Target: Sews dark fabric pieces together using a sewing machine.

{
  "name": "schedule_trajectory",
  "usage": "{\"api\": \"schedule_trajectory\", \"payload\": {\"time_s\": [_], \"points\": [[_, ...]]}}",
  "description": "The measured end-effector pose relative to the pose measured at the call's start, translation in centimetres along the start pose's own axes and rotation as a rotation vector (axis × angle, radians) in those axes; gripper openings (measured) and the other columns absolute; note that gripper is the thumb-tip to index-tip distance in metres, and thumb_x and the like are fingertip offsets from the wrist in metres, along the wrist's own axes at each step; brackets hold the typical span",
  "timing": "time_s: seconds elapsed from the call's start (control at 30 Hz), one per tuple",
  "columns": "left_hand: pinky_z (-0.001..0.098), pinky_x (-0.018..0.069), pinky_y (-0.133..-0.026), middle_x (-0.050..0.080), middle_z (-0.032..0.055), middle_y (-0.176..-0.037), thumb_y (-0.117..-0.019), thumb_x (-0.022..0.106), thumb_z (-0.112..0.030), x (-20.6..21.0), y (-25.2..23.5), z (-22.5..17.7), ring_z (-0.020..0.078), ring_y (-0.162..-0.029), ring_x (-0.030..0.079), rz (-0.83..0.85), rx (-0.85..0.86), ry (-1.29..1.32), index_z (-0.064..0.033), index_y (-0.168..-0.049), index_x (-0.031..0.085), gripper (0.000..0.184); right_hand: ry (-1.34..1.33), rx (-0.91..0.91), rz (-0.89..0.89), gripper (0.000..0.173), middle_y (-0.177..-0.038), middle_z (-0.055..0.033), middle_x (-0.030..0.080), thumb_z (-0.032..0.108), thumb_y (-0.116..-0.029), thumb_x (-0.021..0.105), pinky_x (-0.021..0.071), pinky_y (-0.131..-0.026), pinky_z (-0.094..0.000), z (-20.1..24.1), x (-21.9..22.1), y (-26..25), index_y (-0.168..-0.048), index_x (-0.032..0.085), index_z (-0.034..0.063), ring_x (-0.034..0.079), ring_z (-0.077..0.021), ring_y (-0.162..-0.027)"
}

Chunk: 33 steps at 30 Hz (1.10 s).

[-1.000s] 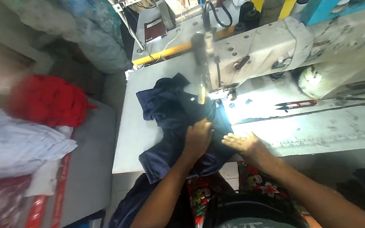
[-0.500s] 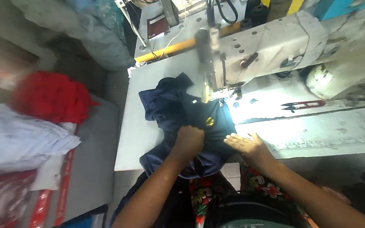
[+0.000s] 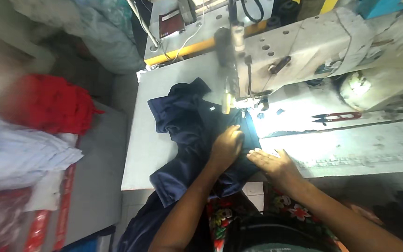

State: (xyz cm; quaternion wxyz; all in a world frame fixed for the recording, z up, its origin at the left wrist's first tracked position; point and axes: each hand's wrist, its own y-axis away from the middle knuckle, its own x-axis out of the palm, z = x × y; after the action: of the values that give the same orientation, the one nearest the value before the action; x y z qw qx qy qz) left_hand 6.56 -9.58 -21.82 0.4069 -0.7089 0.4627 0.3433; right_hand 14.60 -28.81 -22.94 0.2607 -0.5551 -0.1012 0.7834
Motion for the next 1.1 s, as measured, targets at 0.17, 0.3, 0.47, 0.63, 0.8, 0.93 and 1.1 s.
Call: {"api": "schedule_trajectory", "payload": {"time_s": [0.17, 0.3, 0.47, 0.63, 0.8, 0.93, 1.1], "points": [[0.0487, 0.0481, -0.109, 0.066, 0.0199, -0.134, -0.0979, 0.061, -0.008, -0.3, -0.6, 0.2, 0.0349, -0.13, 0.06, 0.01, -0.006, 0.024, 0.0032, -0.111, 0.071, 0.02, 0.006, 0.009, 0.022, 0.03, -0.117, -0.0054, 0.077, -0.001, -0.0912, 0.06, 0.0555, -0.08, -0.0545, -0.3, -0.1, -0.4, -0.112, 0.078, 0.0098, 0.073, -0.0253, -0.111], [0.0479, 0.0456, -0.112, 0.064, 0.02, -0.137, -0.0989, 0.059, -0.009, -0.3, -1.3, 0.9, 0.0347, -0.133, 0.058, 0.018, -0.021, 0.043, 0.0043, -0.113, 0.07, 0.022, 0.001, 0.014, 0.015, 0.029, -0.117, -0.0059, 0.077, -0.001, -0.0912, 0.061, 0.0561, -0.082, -0.0542, -0.7, 0.1, -1.2, -0.111, 0.079, 0.0096, 0.073, -0.0264, -0.112], [0.0471, 0.0446, -0.113, 0.066, 0.0194, -0.136, -0.0997, 0.058, -0.01, 0.2, -2.8, 1.9, 0.0336, -0.134, 0.058, 0.007, -0.061, 0.078, 0.005, -0.112, 0.069, 0.022, -0.015, 0.003, 0.022, 0.03, -0.119, -0.0072, 0.076, -0.002, -0.0923, 0.059, 0.0513, -0.097, -0.0573, -1.6, 0.3, -2.2, -0.114, 0.078, 0.0089, 0.072, -0.0282, -0.113], [0.0476, 0.0427, -0.114, 0.063, 0.0184, -0.14, -0.101, 0.056, -0.011, 0.0, -4.3, 2.9, 0.0328, -0.137, 0.055, 0.044, -0.114, 0.106, 0.0052, -0.114, 0.067, 0.023, -0.021, -0.008, 0.037, 0.033, -0.12, -0.0082, 0.076, -0.005, -0.0896, 0.062, 0.05, -0.092, -0.0605, -2.5, 0.6, -3.4, -0.115, 0.078, 0.0085, 0.072, -0.0286, -0.114], [0.0506, 0.046, -0.108, 0.064, 0.0185, -0.137, -0.1037, 0.054, -0.014, -0.7, -5.7, 3.1, 0.0337, -0.132, 0.059, 0.131, -0.205, 0.082, 0.0033, -0.121, 0.065, 0.027, -0.037, 0.015, 0.049, 0.033, -0.119, -0.0099, 0.076, -0.005, -0.0879, 0.065, 0.0497, -0.093, -0.0577, -2.7, 0.3, -4.7, -0.114, 0.078, 0.0094, 0.071, -0.0312, -0.112], [0.0552, 0.0475, -0.102, 0.066, 0.0204, -0.129, -0.1058, 0.053, -0.019, -1.4, -6.9, 2.9, 0.0375, -0.123, 0.062, 0.192, -0.29, 0.054, 0.0009, -0.124, 0.063, 0.029, -0.052, 0.013, 0.022, 0.032, -0.117, -0.0119, 0.075, -0.003, -0.0878, 0.065, 0.0509, -0.091, -0.0569, -3.4, 0.6, -5.3, -0.114, 0.077, 0.0095, 0.07, -0.0355, -0.109], [0.0557, 0.0433, -0.108, 0.062, 0.0222, -0.136, -0.1078, 0.05, -0.025, -1.5, -8.2, 3.5, 0.0374, -0.13, 0.058, 0.229, -0.359, 0.006, -0.0027, -0.133, 0.06, 0.035, -0.058, 0.026, 0.014, 0.029, -0.121, -0.0129, 0.074, 0.0, -0.0915, 0.064, 0.05, -0.098, -0.056, -4.0, 1.1, -6.0, -0.115, 0.077, 0.0101, 0.068, -0.0366, -0.115]]}}
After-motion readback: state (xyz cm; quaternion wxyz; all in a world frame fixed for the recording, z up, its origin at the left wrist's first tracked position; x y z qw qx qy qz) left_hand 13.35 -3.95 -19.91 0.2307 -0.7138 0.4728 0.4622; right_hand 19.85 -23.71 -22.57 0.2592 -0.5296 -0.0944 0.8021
